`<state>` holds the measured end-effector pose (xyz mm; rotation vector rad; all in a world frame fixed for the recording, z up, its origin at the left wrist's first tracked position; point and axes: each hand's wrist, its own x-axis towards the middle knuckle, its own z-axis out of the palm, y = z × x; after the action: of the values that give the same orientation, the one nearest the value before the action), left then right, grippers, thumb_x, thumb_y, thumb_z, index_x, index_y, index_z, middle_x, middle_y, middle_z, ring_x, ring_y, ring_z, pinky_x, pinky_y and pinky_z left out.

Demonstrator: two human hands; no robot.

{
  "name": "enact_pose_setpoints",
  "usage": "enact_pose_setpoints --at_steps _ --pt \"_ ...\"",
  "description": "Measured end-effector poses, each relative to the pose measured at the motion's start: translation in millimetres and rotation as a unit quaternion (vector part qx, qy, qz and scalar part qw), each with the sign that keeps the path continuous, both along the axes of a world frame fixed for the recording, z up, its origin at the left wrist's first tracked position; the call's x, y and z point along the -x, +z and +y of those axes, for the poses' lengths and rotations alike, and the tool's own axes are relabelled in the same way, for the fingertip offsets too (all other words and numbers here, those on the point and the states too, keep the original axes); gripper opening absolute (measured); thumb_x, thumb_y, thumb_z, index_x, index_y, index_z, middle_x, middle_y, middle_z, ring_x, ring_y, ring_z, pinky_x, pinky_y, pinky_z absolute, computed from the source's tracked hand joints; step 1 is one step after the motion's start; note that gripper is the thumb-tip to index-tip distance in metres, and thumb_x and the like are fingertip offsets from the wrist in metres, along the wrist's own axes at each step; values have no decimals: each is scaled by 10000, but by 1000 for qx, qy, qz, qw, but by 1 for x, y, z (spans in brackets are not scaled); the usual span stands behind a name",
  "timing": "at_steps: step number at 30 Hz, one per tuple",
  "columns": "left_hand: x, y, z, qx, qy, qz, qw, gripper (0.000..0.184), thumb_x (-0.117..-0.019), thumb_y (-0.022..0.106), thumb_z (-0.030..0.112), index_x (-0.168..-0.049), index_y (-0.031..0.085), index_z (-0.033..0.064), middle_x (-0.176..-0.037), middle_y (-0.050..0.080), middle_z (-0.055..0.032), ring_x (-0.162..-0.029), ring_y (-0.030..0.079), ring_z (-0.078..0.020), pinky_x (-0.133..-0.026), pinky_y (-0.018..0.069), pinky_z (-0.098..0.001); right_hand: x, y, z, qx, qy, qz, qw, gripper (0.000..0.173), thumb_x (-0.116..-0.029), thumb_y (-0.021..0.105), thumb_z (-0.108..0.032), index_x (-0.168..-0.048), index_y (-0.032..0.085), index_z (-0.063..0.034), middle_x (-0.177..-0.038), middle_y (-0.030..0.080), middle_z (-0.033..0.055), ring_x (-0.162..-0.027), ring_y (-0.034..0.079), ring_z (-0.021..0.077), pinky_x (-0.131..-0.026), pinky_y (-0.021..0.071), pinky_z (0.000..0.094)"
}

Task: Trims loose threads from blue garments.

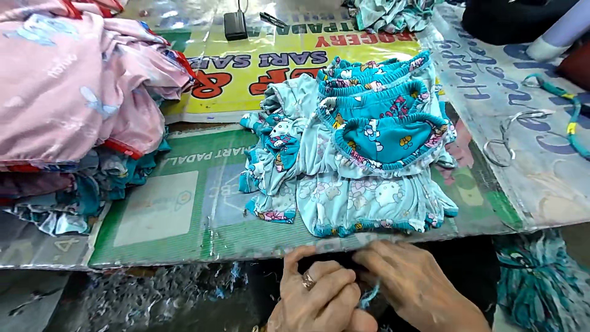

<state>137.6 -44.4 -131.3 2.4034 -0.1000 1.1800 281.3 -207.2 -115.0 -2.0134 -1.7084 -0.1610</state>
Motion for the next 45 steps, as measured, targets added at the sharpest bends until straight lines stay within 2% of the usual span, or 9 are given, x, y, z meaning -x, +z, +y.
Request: enact_pose_setpoints --at_steps 3,6,11,20,26,29,33,36,45 --pt "-9 7 11 -6 61 38 997 243 -1054 542 394 -1118 632 178 -994 664 -7 -918 625 -129 -933 453 -317 -4 12 -15 63 78 18 995 164 -999 597 -305 -997 669 -157 -837 658 16 -662 646 174 -494 503 304" --pt "-29 2 27 -78 119 142 980 275 -1039 574 349 -1191 712 167 -1027 699 -58 -896 645 -220 -827 461 -420 -13 23 -13 20 73 63 995 203 -1024 593 -334 -1085 680 -161 -939 695 18 -786 682 142 -604 551 274" --pt "-16 -4 26 -120 115 88 982 151 -1012 573 148 -1072 708 181 -960 707 -21 -886 636 -179 -926 400 -432 -17 21 5 -69 -14 80 994 220 -1030 607 -313 -1125 698 -137 -1005 723 43 -883 696 120 -709 565 247" --pt "2 -14 10 -90 100 0 991 95 -997 569 216 -1083 604 199 -1053 647 11 -1002 603 -135 -1044 362 -386 -17 13 9 -101 -31 48 993 206 -1019 639 -297 -1135 693 -135 -1020 737 51 -928 703 133 -743 556 258" --pt "-31 -3 25 -89 152 111 978 298 -1024 611 357 -1224 702 157 -1026 707 -62 -923 639 -220 -881 426 -435 -19 10 1 -116 -37 112 986 228 -1017 644 -299 -1139 694 -113 -1025 719 53 -926 679 79 -771 551 202" --pt "-34 0 29 -77 137 142 977 173 -1022 606 272 -1102 743 203 -934 697 -39 -853 648 -212 -834 447 -451 -19 10 5 -108 -46 97 988 226 -1016 641 -303 -1130 705 -119 -1013 726 50 -902 688 94 -741 557 223" --pt "-20 -7 23 -81 140 99 982 139 -1011 595 219 -1049 729 229 -909 671 -16 -886 615 -184 -897 388 -439 -20 8 9 -97 -45 86 991 211 -1009 643 -284 -1130 707 -123 -996 726 52 -882 694 118 -712 564 246" --pt "-16 -16 17 -108 145 66 981 110 -1016 577 191 -1069 671 213 -1085 705 4 -1091 621 -162 -1017 355 -435 -20 7 11 -90 -47 69 993 210 -1012 633 -289 -1123 711 -129 -997 734 53 -876 705 131 -697 569 263" --pt "-28 -15 17 -132 114 91 980 153 -1014 594 166 -1112 704 207 -958 692 -10 -871 622 -171 -913 375 -455 -23 4 5 -103 -42 109 988 219 -1013 643 -279 -1138 712 -113 -1014 728 54 -899 697 111 -724 570 244"
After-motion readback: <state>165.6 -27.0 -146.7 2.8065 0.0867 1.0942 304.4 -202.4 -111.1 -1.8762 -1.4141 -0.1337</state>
